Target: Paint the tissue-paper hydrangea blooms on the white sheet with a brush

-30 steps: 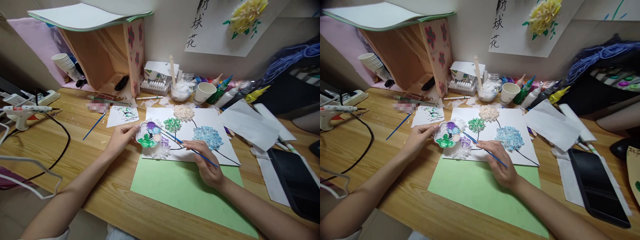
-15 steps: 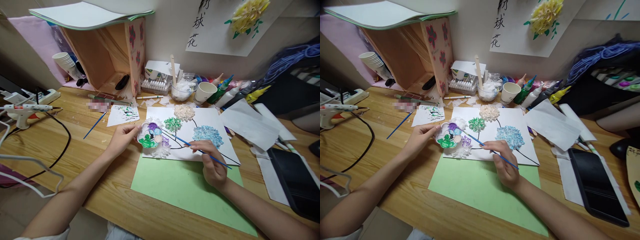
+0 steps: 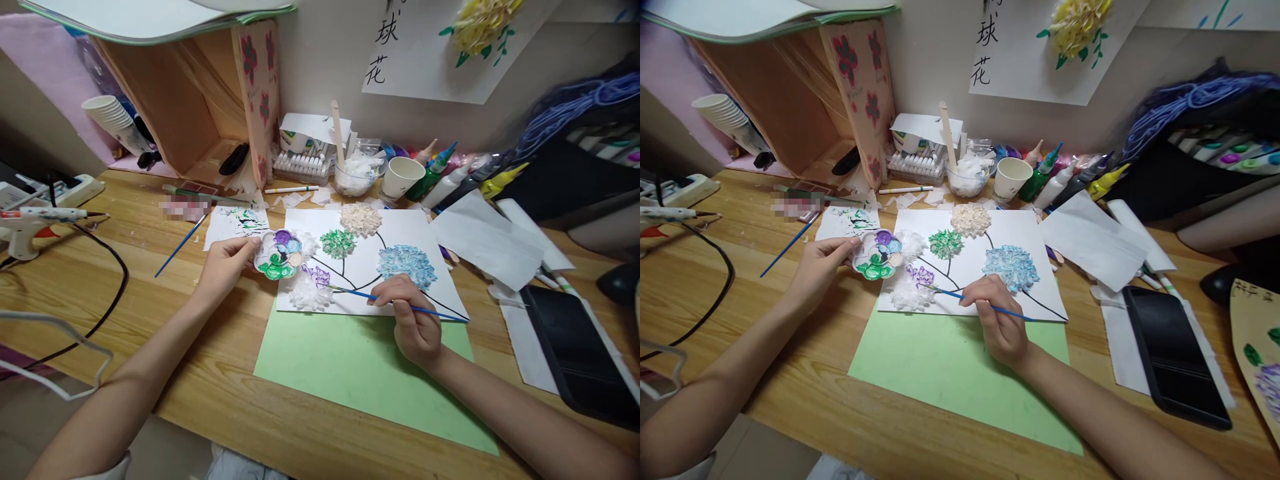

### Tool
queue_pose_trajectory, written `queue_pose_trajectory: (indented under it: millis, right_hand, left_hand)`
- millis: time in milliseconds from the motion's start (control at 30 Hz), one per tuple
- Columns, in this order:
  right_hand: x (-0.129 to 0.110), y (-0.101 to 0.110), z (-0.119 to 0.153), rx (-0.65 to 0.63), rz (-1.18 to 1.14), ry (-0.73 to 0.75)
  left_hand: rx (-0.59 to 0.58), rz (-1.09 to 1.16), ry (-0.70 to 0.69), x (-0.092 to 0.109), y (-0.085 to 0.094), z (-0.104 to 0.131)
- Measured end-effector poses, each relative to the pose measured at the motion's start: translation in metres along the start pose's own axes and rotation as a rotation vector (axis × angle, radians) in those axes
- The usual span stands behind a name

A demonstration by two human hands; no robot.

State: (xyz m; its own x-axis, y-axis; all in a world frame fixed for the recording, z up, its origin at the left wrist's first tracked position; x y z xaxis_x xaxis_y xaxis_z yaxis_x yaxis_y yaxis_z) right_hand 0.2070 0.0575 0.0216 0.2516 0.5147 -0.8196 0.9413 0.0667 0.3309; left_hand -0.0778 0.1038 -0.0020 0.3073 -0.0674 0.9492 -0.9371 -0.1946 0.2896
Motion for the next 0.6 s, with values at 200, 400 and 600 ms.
queue_pose_trajectory:
  millis: [200, 400, 600]
  right_hand:
    - [0.002, -0.0021, -0.0005, -0.021, 0.037, -0.027]
    - [-0.0002, -0.0034, 0.0004, -0.028, 0.045, -0.002]
    - [-0.0071, -0.0056, 0.0015, -0.045, 0.074, 0.04]
  left_hand:
    - [-0.009, -0.019, -0.01, 0.0018, 0.0004, -0.0002]
    - [-0.007, -0.012, -0.025, 0.0056, 0.0002, -0.0007]
    - [0.001, -0.009, -0.012, 0.0053, 0.0004, -0.0005]
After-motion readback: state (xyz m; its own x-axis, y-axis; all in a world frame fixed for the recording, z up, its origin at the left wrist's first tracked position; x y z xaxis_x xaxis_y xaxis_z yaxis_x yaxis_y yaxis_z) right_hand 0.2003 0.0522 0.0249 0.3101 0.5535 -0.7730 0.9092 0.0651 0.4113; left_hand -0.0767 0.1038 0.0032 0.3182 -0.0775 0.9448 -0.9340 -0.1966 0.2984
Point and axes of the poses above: each hand's wrist, its own z-axis away from the middle knuckle, its own y-axis out of the back of the hand, x = y × z, the point moved 10 cm from there along -z, towards the middle knuckle, and after that the axes turned 11 degrees about -y, right-handed, at the moved point
